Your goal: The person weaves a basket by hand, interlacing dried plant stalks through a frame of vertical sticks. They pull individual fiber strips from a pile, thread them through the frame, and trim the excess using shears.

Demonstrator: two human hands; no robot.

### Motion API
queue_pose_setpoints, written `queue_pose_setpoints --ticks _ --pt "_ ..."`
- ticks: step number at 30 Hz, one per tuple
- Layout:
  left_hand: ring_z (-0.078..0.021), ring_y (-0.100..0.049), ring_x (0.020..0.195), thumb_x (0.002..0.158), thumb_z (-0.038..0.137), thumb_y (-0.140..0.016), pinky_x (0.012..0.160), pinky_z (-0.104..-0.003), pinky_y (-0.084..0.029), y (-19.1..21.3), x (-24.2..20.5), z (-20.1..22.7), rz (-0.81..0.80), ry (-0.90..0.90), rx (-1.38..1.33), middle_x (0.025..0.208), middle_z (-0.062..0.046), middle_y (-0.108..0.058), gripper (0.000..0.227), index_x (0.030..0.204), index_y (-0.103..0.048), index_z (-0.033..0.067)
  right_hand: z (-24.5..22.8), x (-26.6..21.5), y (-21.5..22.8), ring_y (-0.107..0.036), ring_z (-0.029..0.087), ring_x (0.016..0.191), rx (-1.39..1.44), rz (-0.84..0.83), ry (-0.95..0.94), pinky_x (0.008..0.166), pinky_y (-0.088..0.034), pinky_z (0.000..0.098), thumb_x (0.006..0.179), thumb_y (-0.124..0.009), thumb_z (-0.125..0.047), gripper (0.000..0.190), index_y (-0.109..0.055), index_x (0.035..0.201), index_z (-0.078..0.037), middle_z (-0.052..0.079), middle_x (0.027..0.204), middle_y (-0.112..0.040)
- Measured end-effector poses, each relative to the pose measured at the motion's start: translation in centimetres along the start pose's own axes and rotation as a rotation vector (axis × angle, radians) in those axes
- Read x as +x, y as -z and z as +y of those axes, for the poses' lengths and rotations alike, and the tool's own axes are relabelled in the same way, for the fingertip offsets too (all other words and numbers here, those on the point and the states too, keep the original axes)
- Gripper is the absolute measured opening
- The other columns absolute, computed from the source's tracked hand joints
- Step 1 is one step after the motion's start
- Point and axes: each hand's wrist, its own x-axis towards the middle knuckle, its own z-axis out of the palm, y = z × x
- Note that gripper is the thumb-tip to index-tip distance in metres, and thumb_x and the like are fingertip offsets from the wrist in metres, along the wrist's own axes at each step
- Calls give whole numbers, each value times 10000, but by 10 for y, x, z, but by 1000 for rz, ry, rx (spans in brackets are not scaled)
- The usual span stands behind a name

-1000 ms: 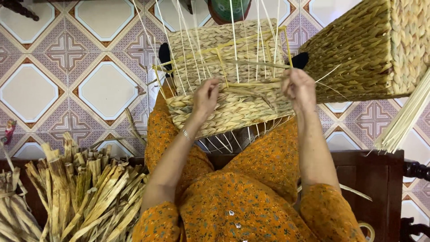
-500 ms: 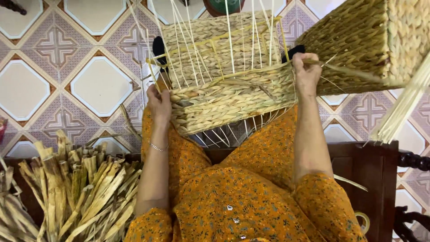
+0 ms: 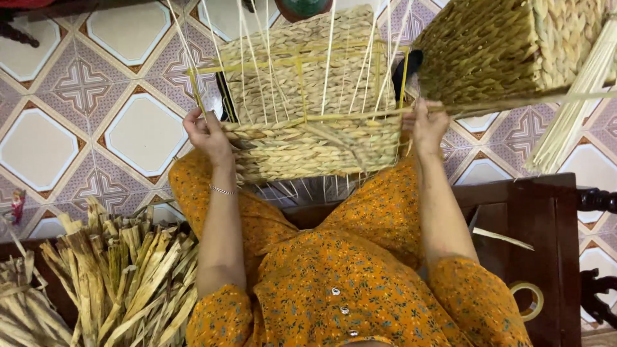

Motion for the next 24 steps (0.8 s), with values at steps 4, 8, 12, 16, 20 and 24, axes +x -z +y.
queue_pose_setpoints --ticks 4,8,12,16,20,24 --pt "-40 -446 604 1036 -40 -606 529 -191 -320 -2 7 -5 -62 -61 -18 743 47 -522 220 1230 -509 1 1 -15 13 -743 206 649 46 9 -76 549 -646 341 1050 -613 -188 187 -621 987 -12 154 789 -718" --pt "-32 -458 699 1038 -70 -604 596 -187 -368 -10 17 2 -63 -120 -37 873 50 -568 233 1247 -512 -21 -11 -38 3 -760 213 671 17 29 -144 598 -638 354 1043 -599 -210 230 -641 1003 13 161 820 -742" --pt "-39 -498 507 981 -47 -584 447 -190 -381 -22 10 31 -63 37 87 681 45 -546 202 1169 -527 -2 37 -38 16 -788 230 704 45 75 -269 620 -669 362 1036 -616 -214 281 -622 980 61 180 828 -743" --pt "-43 -433 592 997 -30 -632 511 -209 -331 -5 18 -9 -106 -37 151 717 57 -463 227 1207 -551 1 24 -48 14 -758 257 676 3 45 -317 587 -675 364 1025 -624 -225 294 -627 1023 69 196 819 -727" --pt "-42 -434 645 980 22 -681 583 -209 -382 5 29 -31 -126 -157 417 728 71 -477 295 1252 -569 5 23 -20 14 -742 263 670 -10 -29 -334 564 -657 365 1004 -639 -217 303 -615 1058 80 201 819 -721" --pt "-108 -450 691 968 40 -674 609 -258 -383 2 23 7 -162 1 393 773 9 -490 329 1276 -571 -12 -2 -34 17 -759 241 702 -6 -51 -348 574 -664 355 1003 -647 -216 258 -617 1059 35 167 841 -726"
